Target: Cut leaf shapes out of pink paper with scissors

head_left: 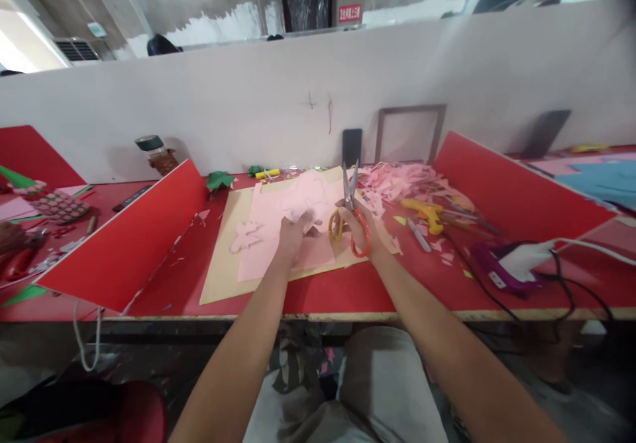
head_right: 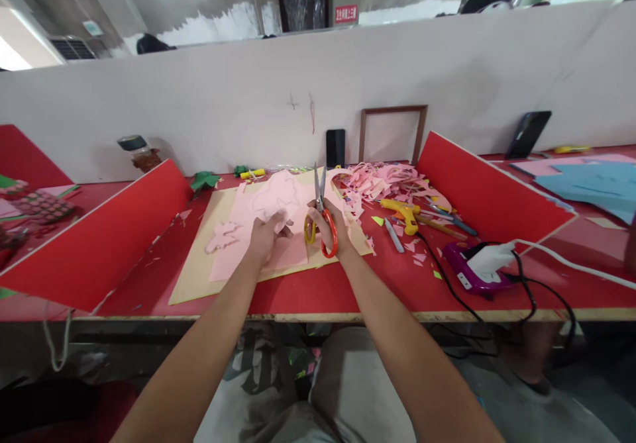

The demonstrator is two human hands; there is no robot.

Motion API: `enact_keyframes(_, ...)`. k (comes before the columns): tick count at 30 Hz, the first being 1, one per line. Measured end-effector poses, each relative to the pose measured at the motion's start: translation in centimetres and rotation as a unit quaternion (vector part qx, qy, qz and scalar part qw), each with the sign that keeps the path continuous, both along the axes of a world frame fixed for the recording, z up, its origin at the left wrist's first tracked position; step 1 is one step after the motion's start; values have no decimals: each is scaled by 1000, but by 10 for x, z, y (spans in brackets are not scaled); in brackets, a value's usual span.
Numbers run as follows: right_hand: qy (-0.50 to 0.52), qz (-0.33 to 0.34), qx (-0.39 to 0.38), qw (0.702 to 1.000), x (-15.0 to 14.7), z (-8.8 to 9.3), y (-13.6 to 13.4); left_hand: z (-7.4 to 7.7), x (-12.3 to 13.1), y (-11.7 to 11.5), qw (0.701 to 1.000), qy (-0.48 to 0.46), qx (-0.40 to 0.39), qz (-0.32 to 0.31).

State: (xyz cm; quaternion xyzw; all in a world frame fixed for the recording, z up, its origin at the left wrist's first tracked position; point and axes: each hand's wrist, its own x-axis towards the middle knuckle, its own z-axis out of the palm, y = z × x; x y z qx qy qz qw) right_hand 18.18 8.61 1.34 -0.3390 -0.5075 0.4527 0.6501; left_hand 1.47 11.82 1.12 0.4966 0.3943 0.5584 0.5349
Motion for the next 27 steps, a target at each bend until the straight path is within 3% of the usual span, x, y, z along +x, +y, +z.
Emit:
enact_keyframes(10, 9, 62, -76, 995, -3, 10, -11, -1, 1, 0, 1000, -15, 21, -2)
enact_keyframes(18, -9, 127, -106, 986, -1, 3, -14, -1, 0, -1, 998, -33, 50, -1)
enact_keyframes(27, -14, 119, -98, 988, -4, 8, -22, 2, 0, -3, 997, -57, 50, 23)
